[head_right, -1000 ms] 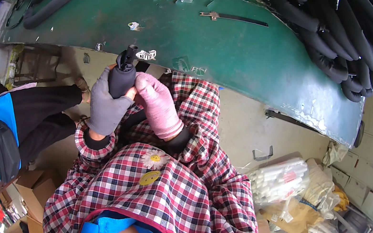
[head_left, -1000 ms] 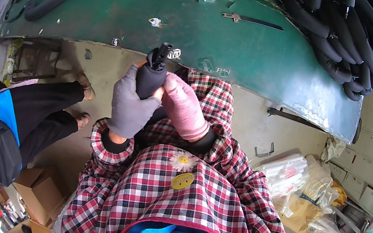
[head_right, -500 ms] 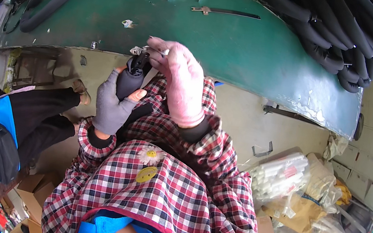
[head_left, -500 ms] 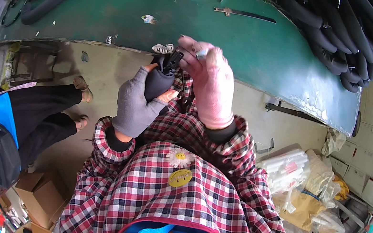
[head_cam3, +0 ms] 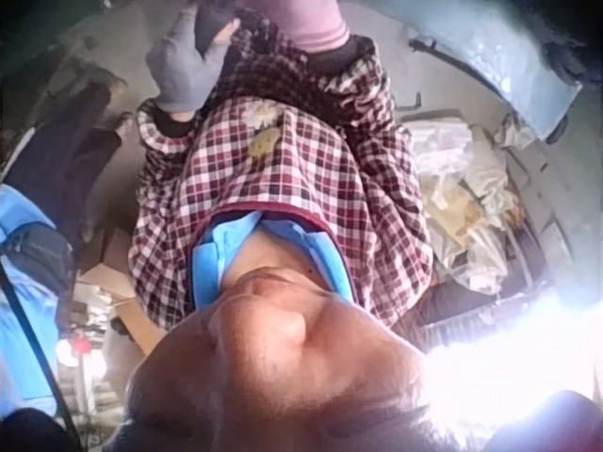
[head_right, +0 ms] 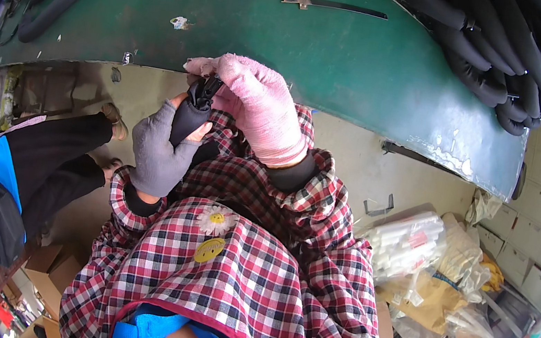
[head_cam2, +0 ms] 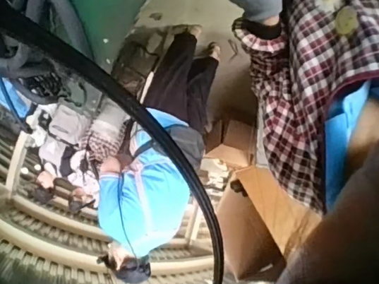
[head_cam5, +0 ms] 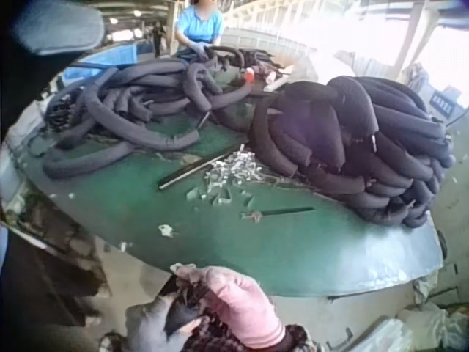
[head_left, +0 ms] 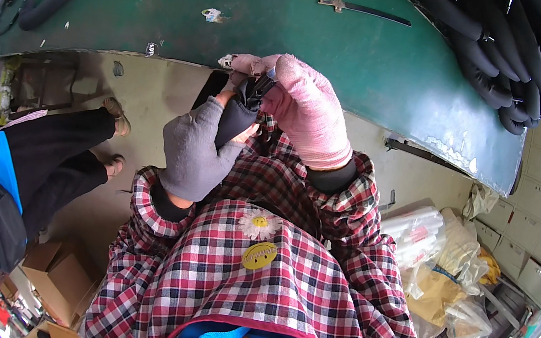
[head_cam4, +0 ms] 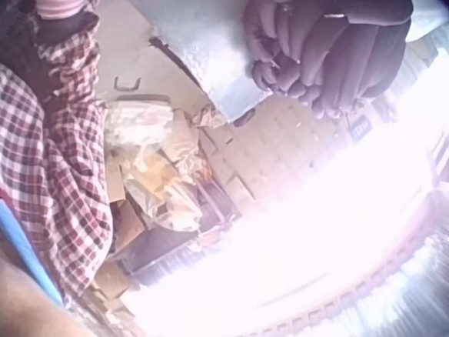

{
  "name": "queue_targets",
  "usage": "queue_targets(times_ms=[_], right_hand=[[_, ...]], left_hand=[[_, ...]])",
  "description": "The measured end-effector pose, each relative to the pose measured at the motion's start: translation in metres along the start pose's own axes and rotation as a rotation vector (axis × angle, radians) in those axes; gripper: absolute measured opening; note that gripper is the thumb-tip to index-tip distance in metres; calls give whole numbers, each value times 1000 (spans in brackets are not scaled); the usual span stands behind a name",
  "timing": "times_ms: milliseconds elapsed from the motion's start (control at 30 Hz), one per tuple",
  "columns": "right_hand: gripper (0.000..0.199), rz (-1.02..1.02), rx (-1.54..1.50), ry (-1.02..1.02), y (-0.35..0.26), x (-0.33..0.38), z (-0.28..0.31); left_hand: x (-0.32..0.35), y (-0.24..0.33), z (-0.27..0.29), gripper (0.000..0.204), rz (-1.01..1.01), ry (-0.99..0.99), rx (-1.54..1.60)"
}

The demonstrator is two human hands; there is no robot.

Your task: The person repeatedly picks up black foam tubes and small metal clips from a green workbench, inserts the clips into the tube ends, and places the assembled tubes back on the table. The process is repeated continuously throughout the clip.

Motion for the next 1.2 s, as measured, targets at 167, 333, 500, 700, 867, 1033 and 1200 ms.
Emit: queue_targets(times_ms=[167,333,500,700,867,1033,1200], right_hand=[[37,87,-119,7,16,5,-4],[36,46,-255,63,26,4,-5],[29,66,-389,32,36,1,-9],[32,118,-449,-22,37,-3,-10],[45,193,-225,32,19,-6,-16],[29,712,1195,46,-67,-23,23],[18,678,2301,-154,-127,-76,82]], left_hand=[[-3,7,3,44,-12,-51,-71],[-2,4,0,45,-16,-21,-42],[1,-1,-3,52,-55,69,-72],[-7,-1,-2,54,-137,90,-120],[-22,2,9,55,-105,18,-145],[-28,2,14,64,126,-58,-66],[-33,-17,8,65,37,-130,39]])
Point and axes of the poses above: each hand's wrist, its own x-axis away from the middle knuckle, its own z-axis out of the back of the hand, y = z × x, the point moved 1 cm from there along -x, towards the middle knuckle, and after that the axes turned 8 degrees about z, right-handed, at the moved point
